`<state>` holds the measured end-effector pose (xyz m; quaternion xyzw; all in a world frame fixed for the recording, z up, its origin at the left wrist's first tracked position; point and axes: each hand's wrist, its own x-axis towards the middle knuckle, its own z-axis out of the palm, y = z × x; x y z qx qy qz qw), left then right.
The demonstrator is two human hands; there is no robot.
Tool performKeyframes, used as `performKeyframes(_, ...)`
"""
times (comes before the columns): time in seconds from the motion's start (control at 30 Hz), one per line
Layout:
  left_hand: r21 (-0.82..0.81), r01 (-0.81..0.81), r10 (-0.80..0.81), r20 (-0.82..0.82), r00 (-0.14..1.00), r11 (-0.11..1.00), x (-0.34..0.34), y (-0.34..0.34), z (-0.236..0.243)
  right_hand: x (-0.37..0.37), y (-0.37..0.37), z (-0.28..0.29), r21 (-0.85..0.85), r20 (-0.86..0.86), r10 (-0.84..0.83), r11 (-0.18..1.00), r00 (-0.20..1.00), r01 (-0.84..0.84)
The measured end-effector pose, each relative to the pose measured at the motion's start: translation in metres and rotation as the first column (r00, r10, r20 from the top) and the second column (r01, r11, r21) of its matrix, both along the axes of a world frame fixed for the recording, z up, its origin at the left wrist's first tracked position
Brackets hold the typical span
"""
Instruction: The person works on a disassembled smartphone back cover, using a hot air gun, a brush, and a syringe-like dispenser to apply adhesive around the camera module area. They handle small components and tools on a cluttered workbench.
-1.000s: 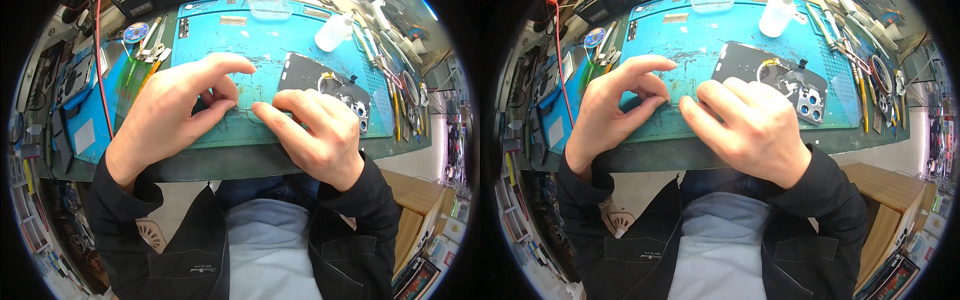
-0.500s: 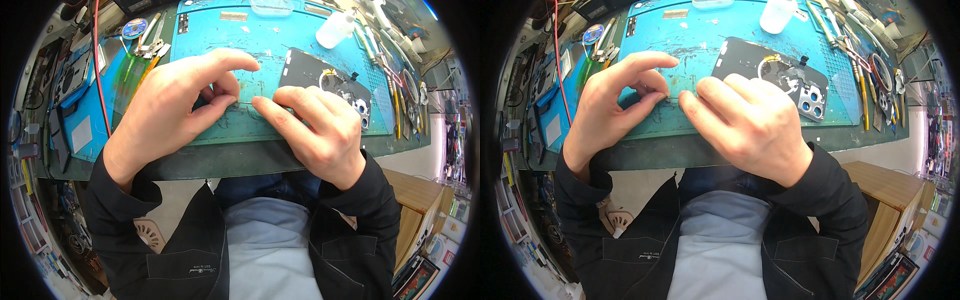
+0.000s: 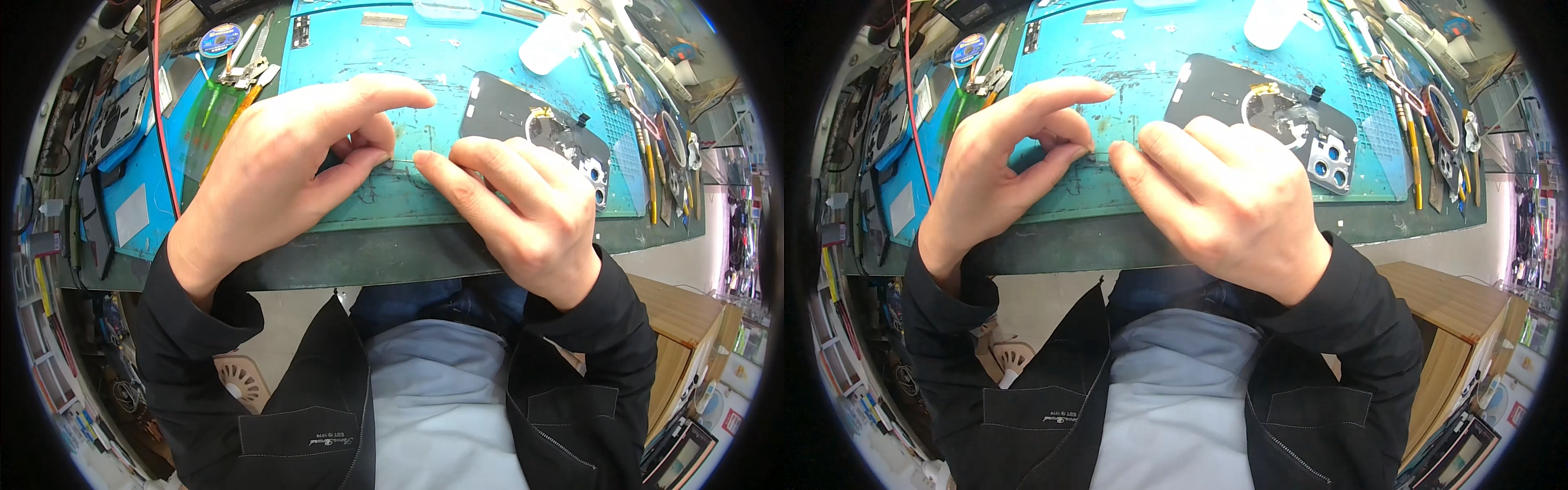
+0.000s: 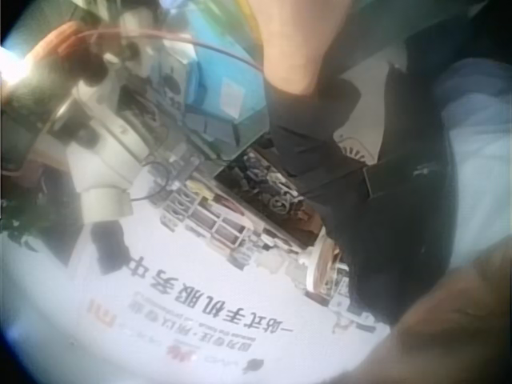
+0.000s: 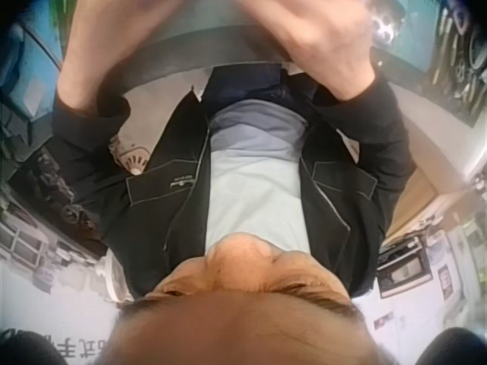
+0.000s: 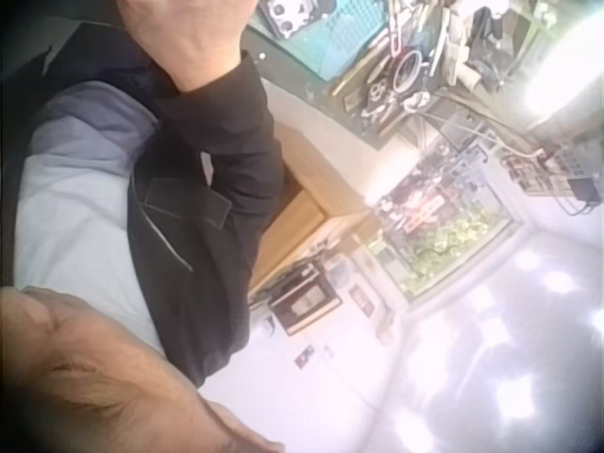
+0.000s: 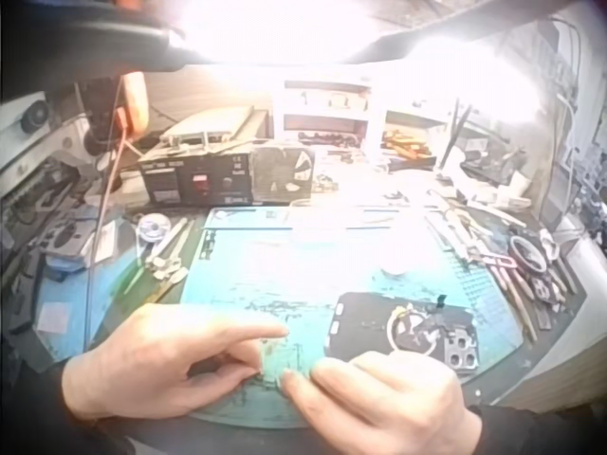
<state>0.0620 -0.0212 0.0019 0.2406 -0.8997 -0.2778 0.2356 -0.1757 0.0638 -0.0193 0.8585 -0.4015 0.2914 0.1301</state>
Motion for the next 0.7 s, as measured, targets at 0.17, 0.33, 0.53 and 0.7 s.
performKeyframes(0.17, -0.005, 0.005, -0.005, -0.008, 1.000, 1.000, 0.0001, -0.0003, -0.0008, -0.0015, -0.0009, 0.0002, 0.011, 0.005, 0.016, 1.000, 1.000, -0.016)
performKeyframes(0.33, -0.004, 0.006, -0.006, -0.004, 1.000, 1.000, 0.0006, 0.0000, -0.0003, -0.0008, -0.0014, 0.0005, 0.017, 0.016, 0.022, 1.000, 1.000, -0.022)
performKeyframes(0.53, 0.002, 0.005, -0.005, -0.010, 1.000, 1.000, 0.0009, 0.0005, -0.0010, -0.0002, -0.0006, 0.0002, 0.012, 0.004, 0.010, 1.000, 1.000, -0.010)
performKeyframes(0.7, -0.020, 0.001, -0.002, -0.006, 1.000, 1.000, -0.0001, 0.0005, -0.0012, -0.0007, -0.0014, -0.0010, 0.006, 0.000, 0.018, 1.000, 1.000, -0.018)
